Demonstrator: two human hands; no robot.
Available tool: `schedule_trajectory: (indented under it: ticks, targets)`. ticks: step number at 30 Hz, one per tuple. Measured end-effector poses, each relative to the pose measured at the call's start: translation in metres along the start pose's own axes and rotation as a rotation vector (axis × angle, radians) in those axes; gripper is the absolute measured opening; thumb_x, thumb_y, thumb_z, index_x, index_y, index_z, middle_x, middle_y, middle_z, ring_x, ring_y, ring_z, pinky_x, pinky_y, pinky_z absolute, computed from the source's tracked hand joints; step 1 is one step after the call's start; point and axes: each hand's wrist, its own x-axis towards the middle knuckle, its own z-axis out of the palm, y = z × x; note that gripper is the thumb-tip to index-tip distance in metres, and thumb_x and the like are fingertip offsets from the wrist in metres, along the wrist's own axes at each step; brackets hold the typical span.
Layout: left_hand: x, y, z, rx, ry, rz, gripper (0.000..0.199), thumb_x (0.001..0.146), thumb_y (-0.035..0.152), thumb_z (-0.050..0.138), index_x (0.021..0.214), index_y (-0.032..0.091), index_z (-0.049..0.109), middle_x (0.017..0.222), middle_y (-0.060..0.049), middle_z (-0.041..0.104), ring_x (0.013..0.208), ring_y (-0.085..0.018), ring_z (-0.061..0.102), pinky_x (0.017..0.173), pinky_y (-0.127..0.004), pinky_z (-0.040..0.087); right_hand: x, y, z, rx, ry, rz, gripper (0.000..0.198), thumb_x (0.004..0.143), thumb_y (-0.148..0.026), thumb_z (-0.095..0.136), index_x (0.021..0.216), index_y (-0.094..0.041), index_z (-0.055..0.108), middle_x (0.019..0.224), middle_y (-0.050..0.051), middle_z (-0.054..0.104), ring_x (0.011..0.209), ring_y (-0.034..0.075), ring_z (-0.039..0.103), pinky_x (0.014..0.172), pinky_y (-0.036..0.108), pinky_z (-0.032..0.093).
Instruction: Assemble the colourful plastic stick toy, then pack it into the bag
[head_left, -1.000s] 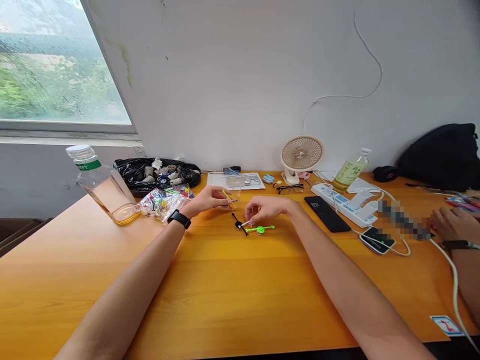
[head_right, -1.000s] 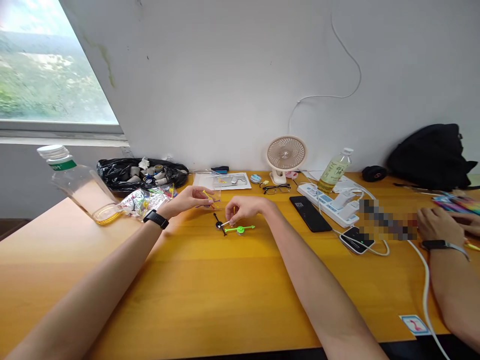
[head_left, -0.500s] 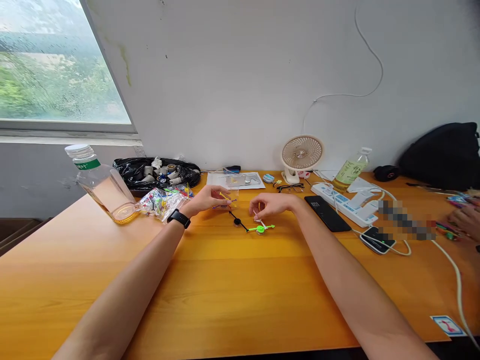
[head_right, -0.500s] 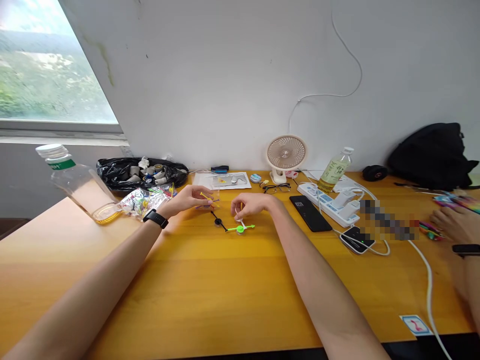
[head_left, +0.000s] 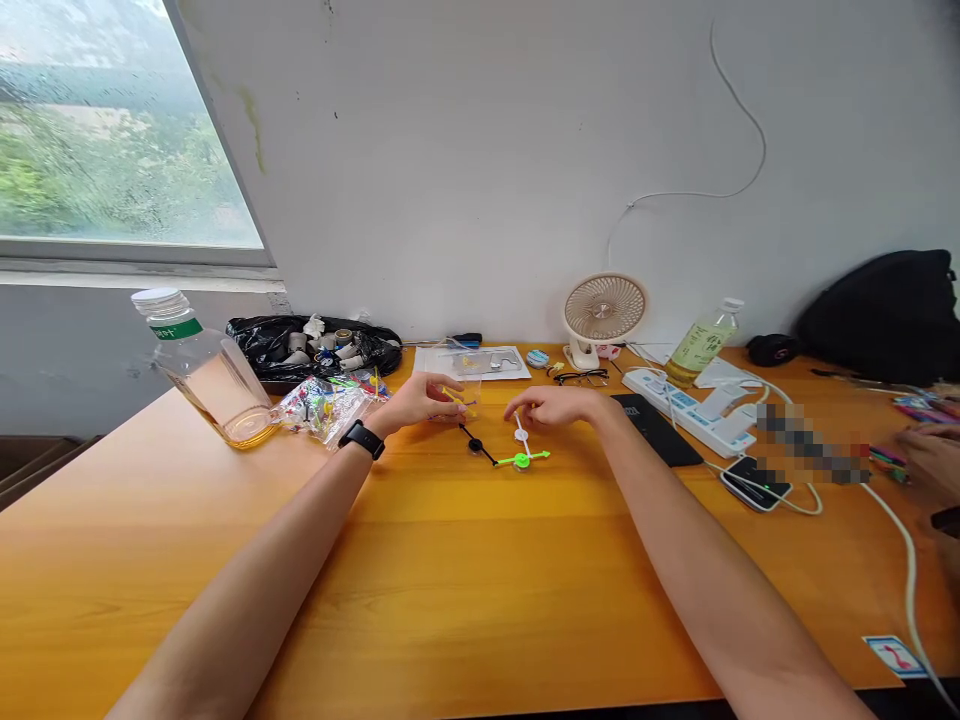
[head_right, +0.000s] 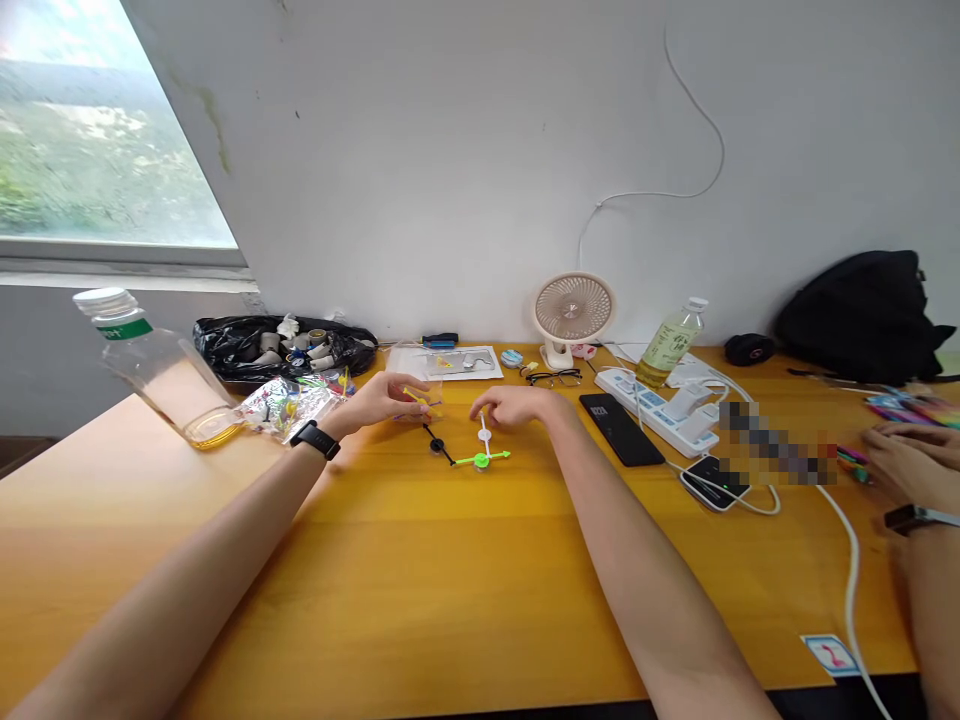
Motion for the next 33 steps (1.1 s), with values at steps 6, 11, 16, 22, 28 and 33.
schedule_trajectory:
  ticks: [6,11,16,22,28,33]
  targets:
    - [-0.002,0.004,0.001,-0.054,0.008,0.039,0.060,0.066,0.048,0.096,0.112,0.014,0.078,0.088,-0.012,0.081,0.087,-0.027,0.078,0.071,-0.031,0.059,-0.003,-0.009,0.000,-0.145,0.004,-0.100,0.043,0.065,-0.020,0.080,0.107,-0.024,0.084,0.114,0.006,0.074,0.093,0.021,0.066,0.069,0.023,0.045]
    - [-0.004,0.009,0.002,-0.059,0.001,0.051,0.057,0.068,0.048,0.095,0.111,0.013,0.078,0.088,-0.012,0.081,0.085,-0.027,0.078,0.073,-0.032,0.060,0.006,0.003,0.003,-0.056,0.161,-0.069,0.023,0.069,-0.034,0.083,0.084,-0.017,0.083,0.096,0.008,0.077,0.083,0.020,0.066,0.065,0.025,0.044]
    - [-0.001,0.009,0.002,-0.029,0.021,0.088,0.054,0.072,0.045,0.091,0.113,0.013,0.077,0.090,-0.012,0.081,0.085,-0.025,0.078,0.067,-0.028,0.058,0.000,0.001,-0.009,0.241,0.545,-0.238,0.033,0.083,-0.048,0.074,0.082,-0.016,0.080,0.077,0.005,0.074,0.072,0.018,0.064,0.065,0.028,0.046]
    - [0.005,0.016,0.002,0.043,0.010,0.072,0.053,0.076,0.047,0.089,0.114,0.014,0.076,0.087,-0.012,0.081,0.080,-0.024,0.078,0.061,-0.026,0.054,-0.027,-0.049,-0.026,0.614,1.053,-0.442,0.038,0.081,-0.051,0.083,0.103,-0.021,0.080,0.085,0.004,0.076,0.073,0.017,0.068,0.072,0.030,0.056]
    - [-0.002,0.040,0.003,0.096,-0.056,0.112,0.054,0.078,0.048,0.087,0.117,0.013,0.072,0.082,-0.011,0.081,0.075,-0.023,0.078,0.064,-0.027,0.054,-0.032,-0.067,-0.021,0.472,0.923,-0.438,0.036,0.091,-0.053,0.072,0.098,-0.018,0.081,0.080,0.004,0.074,0.067,0.015,0.063,0.061,0.027,0.049]
    - [-0.004,0.049,0.003,0.282,0.004,0.150,0.052,0.077,0.049,0.087,0.114,0.015,0.075,0.079,-0.008,0.079,0.068,-0.019,0.071,0.059,-0.025,0.048,-0.031,-0.066,-0.019,0.440,0.859,-0.396,0.035,0.092,-0.050,0.071,0.098,-0.016,0.079,0.076,0.003,0.070,0.064,0.013,0.058,0.054,0.025,0.040]
